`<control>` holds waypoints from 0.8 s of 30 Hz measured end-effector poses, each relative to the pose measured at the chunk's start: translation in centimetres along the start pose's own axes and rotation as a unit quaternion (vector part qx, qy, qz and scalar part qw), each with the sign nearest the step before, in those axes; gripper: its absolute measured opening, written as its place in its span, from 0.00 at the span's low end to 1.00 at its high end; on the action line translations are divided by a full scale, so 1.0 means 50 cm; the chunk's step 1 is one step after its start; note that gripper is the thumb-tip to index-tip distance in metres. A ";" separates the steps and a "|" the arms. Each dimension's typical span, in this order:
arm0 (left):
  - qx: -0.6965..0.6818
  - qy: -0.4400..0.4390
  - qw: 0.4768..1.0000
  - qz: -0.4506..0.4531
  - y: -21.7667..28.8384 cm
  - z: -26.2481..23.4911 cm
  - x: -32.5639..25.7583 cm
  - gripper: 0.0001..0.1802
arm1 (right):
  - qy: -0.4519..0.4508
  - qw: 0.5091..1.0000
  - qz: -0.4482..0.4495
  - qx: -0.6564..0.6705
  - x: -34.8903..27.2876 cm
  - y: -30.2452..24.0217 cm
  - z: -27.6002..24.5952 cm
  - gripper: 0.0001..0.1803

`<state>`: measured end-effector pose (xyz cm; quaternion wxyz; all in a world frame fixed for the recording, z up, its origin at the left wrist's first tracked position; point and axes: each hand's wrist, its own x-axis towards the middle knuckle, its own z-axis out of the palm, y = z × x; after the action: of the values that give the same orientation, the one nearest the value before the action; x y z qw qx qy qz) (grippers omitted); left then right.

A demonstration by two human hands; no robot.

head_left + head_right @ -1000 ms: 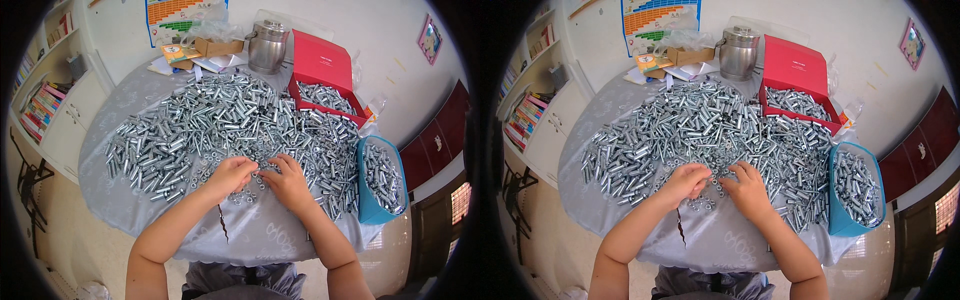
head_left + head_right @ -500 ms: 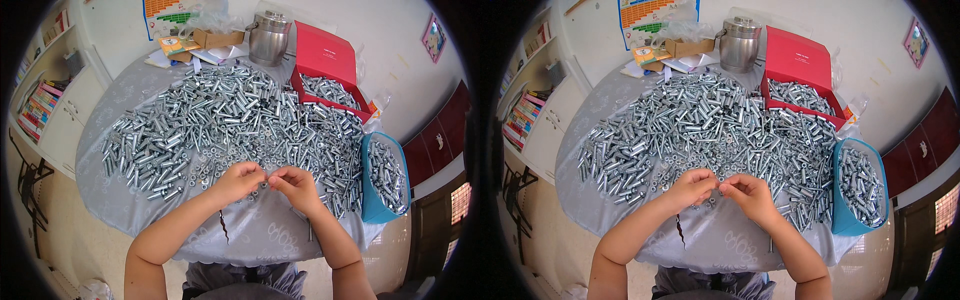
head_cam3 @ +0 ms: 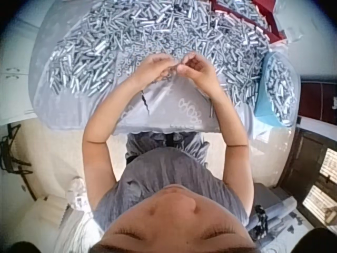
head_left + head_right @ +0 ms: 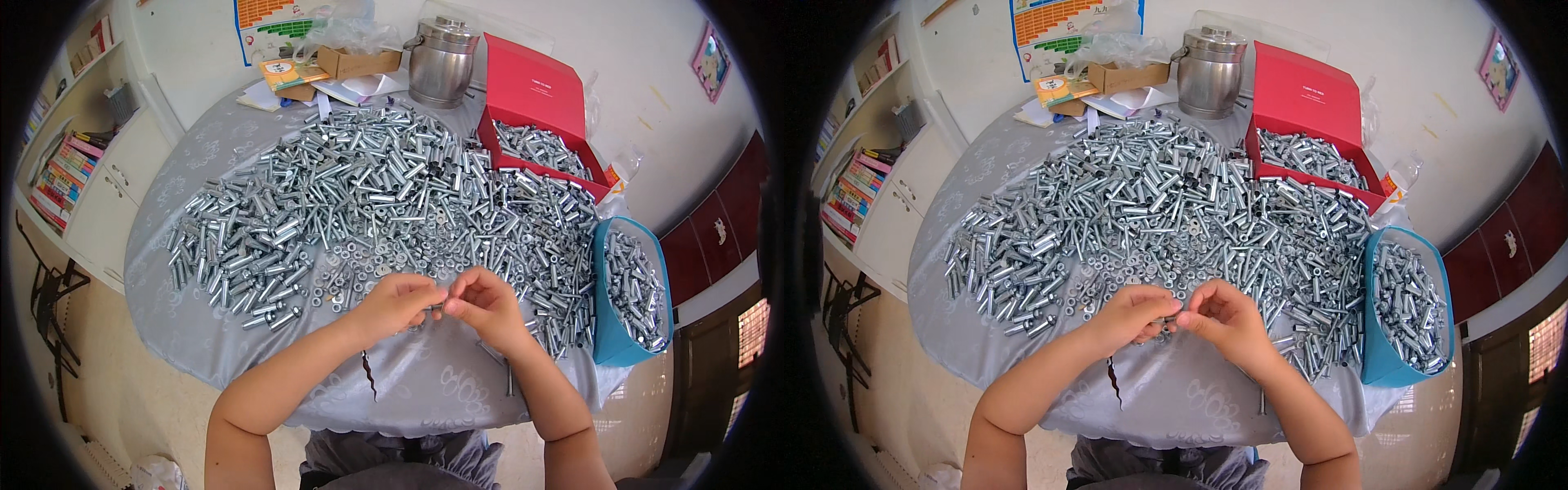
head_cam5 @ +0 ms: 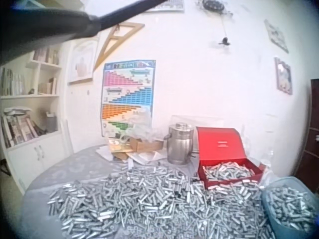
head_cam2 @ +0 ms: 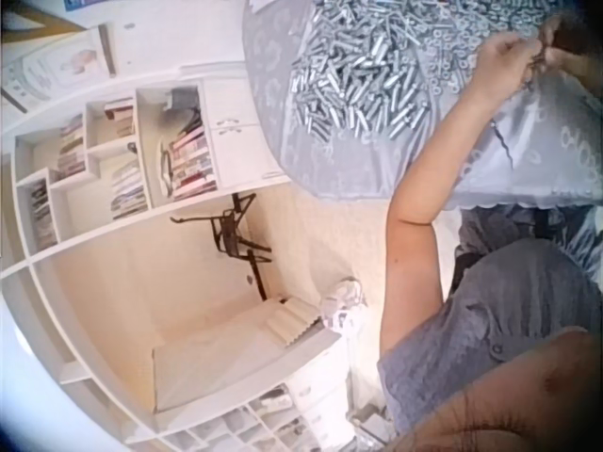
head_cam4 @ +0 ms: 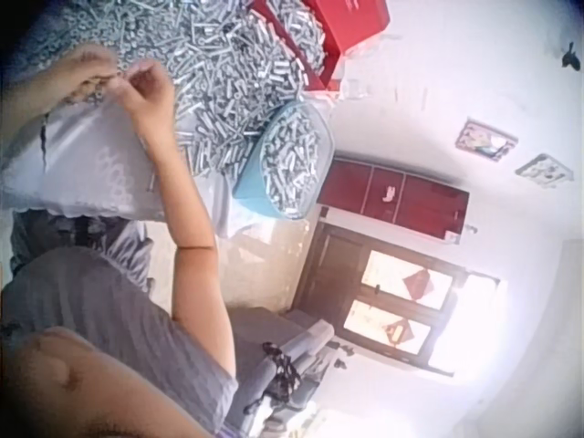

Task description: The person sits at a table covered with a large pile of metal bolts and washers. They repeatedly pick up a bolt and a washer, thread the washer onto the bolt, and place the assembled unit into a blue container on the right side of the table.

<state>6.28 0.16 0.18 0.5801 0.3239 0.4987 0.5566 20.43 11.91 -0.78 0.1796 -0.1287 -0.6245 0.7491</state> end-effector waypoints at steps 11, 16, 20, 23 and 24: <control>-0.011 0.024 0.999 -0.038 -0.009 -0.005 0.001 0.33 | 0.011 0.951 -0.172 -0.255 -0.005 -0.006 0.009 0.09; -0.016 0.045 0.998 -0.049 -0.004 0.006 0.002 0.33 | 0.028 0.972 -0.143 -0.183 -0.005 0.012 0.008 0.09; -0.018 0.040 0.997 -0.057 0.004 0.009 -0.001 0.32 | 0.031 0.976 -0.146 -0.159 -0.002 0.014 0.012 0.09; -0.015 0.029 0.998 -0.054 0.004 0.008 0.000 0.28 | 0.046 0.976 -0.130 -0.169 -0.003 0.017 0.014 0.09; -0.011 0.024 0.998 -0.050 0.003 0.008 0.000 0.26 | 0.045 0.980 -0.120 -0.152 -0.003 0.022 0.012 0.09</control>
<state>6.61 0.27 0.44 0.5989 0.2788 0.5218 0.5398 20.20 11.13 -1.75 0.2740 -0.1123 -0.7335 0.6118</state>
